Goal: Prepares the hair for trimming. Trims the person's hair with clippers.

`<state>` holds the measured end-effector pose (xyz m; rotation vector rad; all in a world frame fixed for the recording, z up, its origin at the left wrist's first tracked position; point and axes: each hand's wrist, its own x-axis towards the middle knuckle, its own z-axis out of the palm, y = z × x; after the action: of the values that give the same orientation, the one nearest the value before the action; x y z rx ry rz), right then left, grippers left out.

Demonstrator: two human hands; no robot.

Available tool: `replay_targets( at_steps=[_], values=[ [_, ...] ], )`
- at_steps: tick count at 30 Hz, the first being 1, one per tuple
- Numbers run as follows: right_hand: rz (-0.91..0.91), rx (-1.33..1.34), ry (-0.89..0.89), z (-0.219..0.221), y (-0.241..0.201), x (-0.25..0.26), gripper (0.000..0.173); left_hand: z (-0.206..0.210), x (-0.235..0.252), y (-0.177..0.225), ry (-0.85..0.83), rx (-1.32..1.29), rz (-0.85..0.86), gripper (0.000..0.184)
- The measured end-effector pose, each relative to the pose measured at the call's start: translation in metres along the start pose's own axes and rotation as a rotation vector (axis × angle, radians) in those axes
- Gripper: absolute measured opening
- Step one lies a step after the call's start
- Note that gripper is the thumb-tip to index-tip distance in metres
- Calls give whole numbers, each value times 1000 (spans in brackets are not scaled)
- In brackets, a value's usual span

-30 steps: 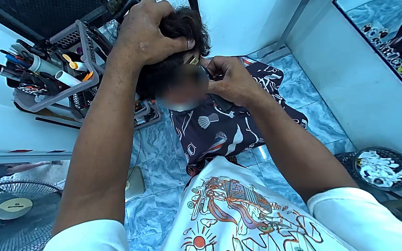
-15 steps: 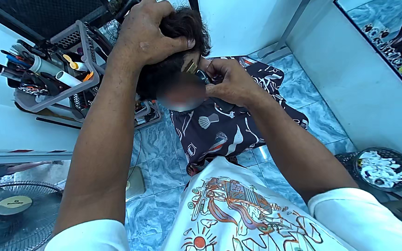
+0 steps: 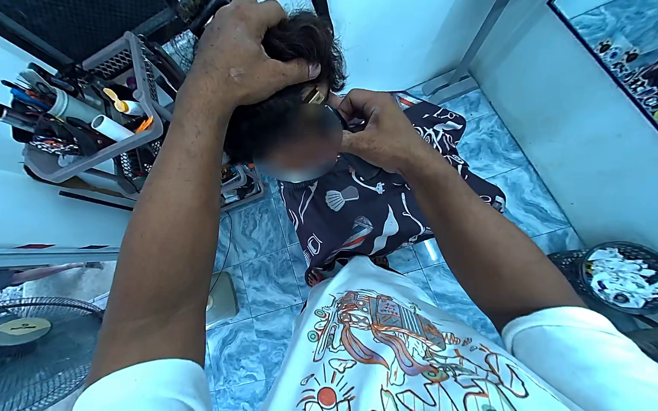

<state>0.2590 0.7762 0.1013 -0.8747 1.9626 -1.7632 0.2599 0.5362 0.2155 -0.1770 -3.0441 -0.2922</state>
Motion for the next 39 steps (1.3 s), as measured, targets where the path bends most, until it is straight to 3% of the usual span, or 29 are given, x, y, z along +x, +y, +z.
replay_targets(
  at_steps=[15,31,36,39],
  values=[
    [-14,-190,-92,-10,-1,-2,30,1,-1,1,20,0,2,71],
    [3,-175,-78,-10,-12,-2,31,1,-1,2,18,18,14,72],
    [-25,-326,-141,-15,-3,-2,30,0,-4,5,22,-3,2,71],
    [-10,-241,-112,-14,-7,-3,31,1,-4,5,30,-9,-1,69]
  ],
)
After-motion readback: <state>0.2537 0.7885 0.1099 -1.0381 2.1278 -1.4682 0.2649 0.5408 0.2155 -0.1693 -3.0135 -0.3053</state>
